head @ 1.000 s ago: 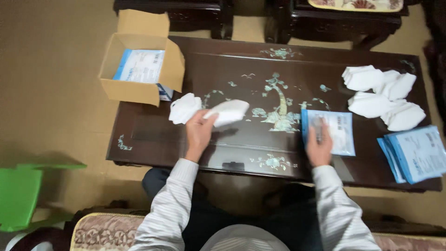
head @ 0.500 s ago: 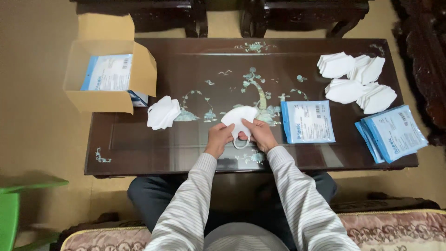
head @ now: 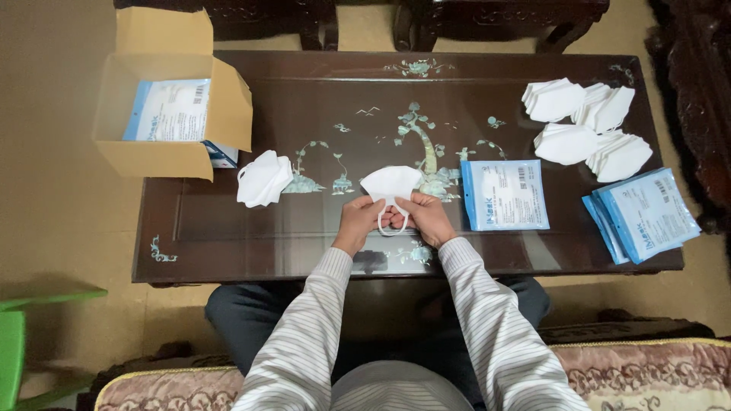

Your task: Packaging face masks into individual blue envelopes at a table

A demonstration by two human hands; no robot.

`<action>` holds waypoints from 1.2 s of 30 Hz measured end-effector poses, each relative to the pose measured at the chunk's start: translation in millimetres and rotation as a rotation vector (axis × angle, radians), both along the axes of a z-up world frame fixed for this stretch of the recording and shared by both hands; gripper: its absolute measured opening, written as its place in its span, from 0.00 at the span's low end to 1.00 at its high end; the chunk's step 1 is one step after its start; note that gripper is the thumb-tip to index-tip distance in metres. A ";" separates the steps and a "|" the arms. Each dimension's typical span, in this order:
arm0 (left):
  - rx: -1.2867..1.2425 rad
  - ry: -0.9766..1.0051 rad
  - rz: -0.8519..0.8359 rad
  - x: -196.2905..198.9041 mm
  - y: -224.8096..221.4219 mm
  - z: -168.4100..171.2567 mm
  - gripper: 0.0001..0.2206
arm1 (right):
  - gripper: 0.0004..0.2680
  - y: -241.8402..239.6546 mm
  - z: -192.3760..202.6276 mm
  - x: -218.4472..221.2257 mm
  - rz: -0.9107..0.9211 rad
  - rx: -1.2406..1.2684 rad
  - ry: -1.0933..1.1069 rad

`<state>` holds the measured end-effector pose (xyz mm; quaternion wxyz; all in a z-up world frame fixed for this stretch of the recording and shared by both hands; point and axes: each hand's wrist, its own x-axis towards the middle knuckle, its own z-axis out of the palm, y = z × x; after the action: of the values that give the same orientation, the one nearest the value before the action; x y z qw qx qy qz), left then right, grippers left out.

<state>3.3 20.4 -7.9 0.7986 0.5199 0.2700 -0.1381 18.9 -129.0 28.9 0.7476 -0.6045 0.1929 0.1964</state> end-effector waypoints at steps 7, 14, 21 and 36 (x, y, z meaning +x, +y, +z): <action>-0.014 0.001 -0.027 -9.5 4.0 41.7 0.14 | 0.05 -4.0 8.6 -4.2 0.030 0.007 0.009; -0.077 -0.011 -0.029 -10.1 8.2 40.3 0.13 | 0.05 -12.3 30.0 -4.2 0.053 0.133 0.068; -0.275 -0.026 0.120 -12.9 8.1 42.0 0.14 | 0.09 -18.2 -9.6 2.4 -0.015 0.105 0.014; -0.063 0.017 0.189 -5.9 -20.4 -13.5 0.17 | 0.08 -55.5 -11.7 -0.6 -0.188 -0.966 -0.897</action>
<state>-2.6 0.0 -21.4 0.8218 0.4654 0.3200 -0.0752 18.4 -184.5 17.2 0.4146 -0.8751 -0.0187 -0.2489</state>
